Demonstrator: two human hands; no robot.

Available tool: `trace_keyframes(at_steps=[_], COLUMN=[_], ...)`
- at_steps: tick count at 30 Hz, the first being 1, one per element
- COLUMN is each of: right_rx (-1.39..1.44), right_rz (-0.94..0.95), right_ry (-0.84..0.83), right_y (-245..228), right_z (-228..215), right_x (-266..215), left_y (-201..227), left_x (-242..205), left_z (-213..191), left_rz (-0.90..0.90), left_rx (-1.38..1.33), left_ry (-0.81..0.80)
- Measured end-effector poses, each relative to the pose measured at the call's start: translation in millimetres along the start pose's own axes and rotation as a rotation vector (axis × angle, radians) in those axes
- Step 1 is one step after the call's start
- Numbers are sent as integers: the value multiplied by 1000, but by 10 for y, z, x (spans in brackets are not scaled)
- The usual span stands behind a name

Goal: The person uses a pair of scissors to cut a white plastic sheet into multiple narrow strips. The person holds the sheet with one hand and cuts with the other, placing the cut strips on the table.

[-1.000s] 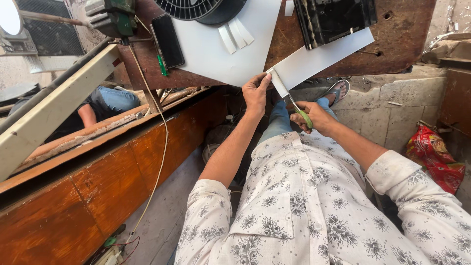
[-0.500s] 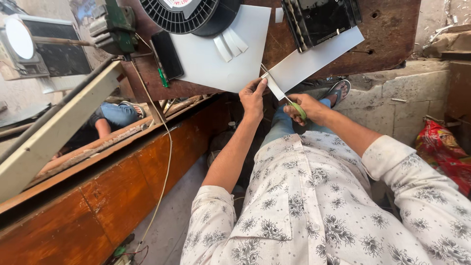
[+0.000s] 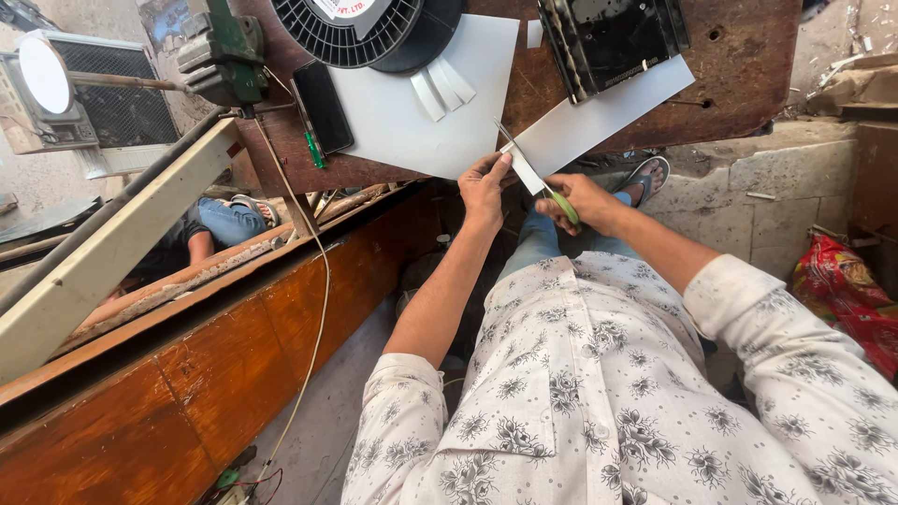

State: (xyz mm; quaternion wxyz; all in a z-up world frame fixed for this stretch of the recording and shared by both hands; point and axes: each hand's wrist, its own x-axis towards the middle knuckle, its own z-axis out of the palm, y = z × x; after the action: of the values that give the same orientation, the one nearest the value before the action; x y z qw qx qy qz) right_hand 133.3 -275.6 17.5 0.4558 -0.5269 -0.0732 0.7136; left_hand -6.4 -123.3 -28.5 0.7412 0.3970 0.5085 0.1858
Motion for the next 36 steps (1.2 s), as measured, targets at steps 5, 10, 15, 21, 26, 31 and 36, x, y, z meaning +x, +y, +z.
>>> trace_keyframes(at_steps=[5,10,15,21,26,31,36], right_rx=[-7,-160,-13,151,-22,-56,-193], right_rz=[-1,19,-334,-532,-552,-566,-515], right_ry=[-25,152,207,362,419,423,456], right_y=[-166,-220,-285,-390,-389,-341,-218], right_z=[19,126,196,274,332,314,108], right_x=[88,-32,-117,24,-32,-151,-240], left_y=[51,225,419,724,1144,831,-191], left_x=[38,-54,-304,400,1162,629,-205], left_z=[20,-7,-128,-188,-400,-429,-144], left_rz=[-39,-167,-206,219,330,415,-341], left_rx=[-12,-39,100,218,378,599,136], left_ry=[5,-35,-324,30,163,365,-75])
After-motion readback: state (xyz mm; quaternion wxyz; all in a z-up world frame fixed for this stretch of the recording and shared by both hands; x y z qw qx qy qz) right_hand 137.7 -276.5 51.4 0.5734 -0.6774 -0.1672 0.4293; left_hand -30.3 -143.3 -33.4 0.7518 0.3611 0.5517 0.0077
